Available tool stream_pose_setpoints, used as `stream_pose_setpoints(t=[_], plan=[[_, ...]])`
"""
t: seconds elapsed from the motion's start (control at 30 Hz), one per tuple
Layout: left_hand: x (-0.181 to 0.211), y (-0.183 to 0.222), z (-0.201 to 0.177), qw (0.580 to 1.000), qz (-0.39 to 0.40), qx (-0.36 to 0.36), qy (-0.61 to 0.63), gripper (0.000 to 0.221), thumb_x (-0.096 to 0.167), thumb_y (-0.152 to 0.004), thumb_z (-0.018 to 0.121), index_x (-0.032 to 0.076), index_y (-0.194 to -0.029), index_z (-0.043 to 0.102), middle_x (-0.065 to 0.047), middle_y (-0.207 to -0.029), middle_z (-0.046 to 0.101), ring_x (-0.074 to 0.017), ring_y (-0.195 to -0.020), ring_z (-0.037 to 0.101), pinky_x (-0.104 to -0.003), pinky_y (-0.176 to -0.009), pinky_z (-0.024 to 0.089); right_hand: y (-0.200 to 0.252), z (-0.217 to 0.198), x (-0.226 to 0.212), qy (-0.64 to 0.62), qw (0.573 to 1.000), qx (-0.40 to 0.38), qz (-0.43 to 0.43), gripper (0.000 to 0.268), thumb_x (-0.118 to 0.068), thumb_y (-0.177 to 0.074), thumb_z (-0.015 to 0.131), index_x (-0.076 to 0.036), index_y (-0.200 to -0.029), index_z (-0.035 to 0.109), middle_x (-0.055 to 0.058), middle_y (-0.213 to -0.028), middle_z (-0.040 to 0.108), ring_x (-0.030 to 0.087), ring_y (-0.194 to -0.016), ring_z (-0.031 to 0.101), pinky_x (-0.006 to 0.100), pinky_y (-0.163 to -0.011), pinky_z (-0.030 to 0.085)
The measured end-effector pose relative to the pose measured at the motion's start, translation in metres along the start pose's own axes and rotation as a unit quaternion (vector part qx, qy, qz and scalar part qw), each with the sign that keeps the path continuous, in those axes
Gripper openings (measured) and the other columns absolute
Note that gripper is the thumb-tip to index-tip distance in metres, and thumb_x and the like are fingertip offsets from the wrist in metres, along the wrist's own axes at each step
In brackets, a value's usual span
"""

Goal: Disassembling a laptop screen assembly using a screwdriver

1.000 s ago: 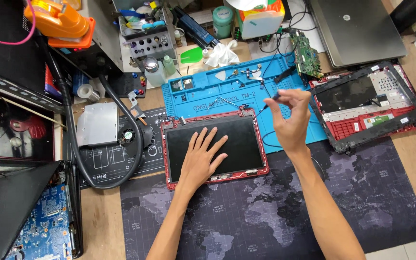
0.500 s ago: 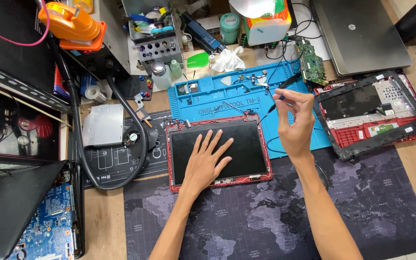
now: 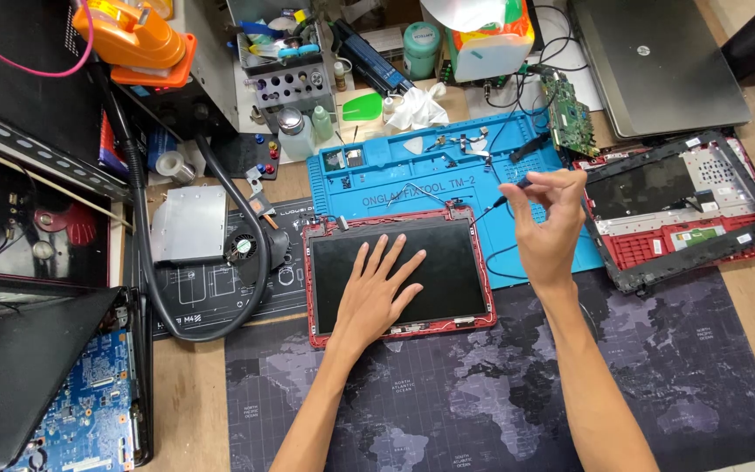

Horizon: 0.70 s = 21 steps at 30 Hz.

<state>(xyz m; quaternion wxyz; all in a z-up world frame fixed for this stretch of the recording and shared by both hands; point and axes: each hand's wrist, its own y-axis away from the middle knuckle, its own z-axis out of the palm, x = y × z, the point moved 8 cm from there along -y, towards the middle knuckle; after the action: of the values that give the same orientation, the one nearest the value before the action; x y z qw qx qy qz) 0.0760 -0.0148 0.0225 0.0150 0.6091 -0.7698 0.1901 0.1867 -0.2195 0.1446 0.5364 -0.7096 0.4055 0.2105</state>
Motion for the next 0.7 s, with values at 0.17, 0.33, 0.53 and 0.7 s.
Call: stream_pose_setpoints(t=[0.17,0.33,0.53,0.7], plan=[[0.000,0.000,-0.001,1.000,-0.001,0.000,0.001,0.051,0.053,-0.103,0.044,0.038,-0.152,0.044,-0.002,-0.160,0.041,-0.0259,-0.150,0.032,-0.048,-0.126,0.014,-0.006,0.005,-0.016,-0.001,1.000,-0.018,-0.003,0.020,-0.005,-0.107,0.064,-0.001,-0.120,0.049,0.015,-0.109,0.063,0.029,-0.101,0.072,0.036,-0.086,0.059],[0.000,-0.001,-0.001,1.000,-0.002,-0.005,0.004,0.051,0.053,-0.104,0.044,0.038,-0.153,0.044,-0.002,-0.160,0.041,-0.0264,-0.150,0.031,-0.048,-0.126,0.014,-0.007,0.005,-0.016,-0.006,1.000,-0.025,0.004,0.013,-0.002,-0.110,0.060,0.003,-0.118,0.051,0.019,-0.103,0.068,0.030,-0.096,0.073,0.040,-0.085,0.060],[0.000,-0.001,0.000,1.000,-0.006,-0.010,0.007,0.052,0.054,-0.104,0.042,0.039,-0.153,0.042,-0.002,-0.160,0.040,-0.0265,-0.150,0.031,-0.048,-0.126,0.013,-0.010,0.007,-0.021,-0.014,0.999,-0.038,0.012,0.019,-0.006,-0.108,0.063,0.000,-0.120,0.049,0.016,-0.108,0.065,0.031,-0.103,0.072,0.038,-0.089,0.059],[-0.001,0.000,0.000,1.000,-0.007,-0.011,0.021,0.051,0.053,-0.104,0.043,0.038,-0.153,0.044,-0.003,-0.160,0.041,-0.0271,-0.151,0.031,-0.049,-0.126,0.013,-0.010,0.006,-0.017,-0.003,0.999,-0.028,0.016,0.016,-0.004,-0.110,0.063,0.001,-0.119,0.050,0.020,-0.103,0.070,0.029,-0.097,0.073,0.040,-0.087,0.058]])
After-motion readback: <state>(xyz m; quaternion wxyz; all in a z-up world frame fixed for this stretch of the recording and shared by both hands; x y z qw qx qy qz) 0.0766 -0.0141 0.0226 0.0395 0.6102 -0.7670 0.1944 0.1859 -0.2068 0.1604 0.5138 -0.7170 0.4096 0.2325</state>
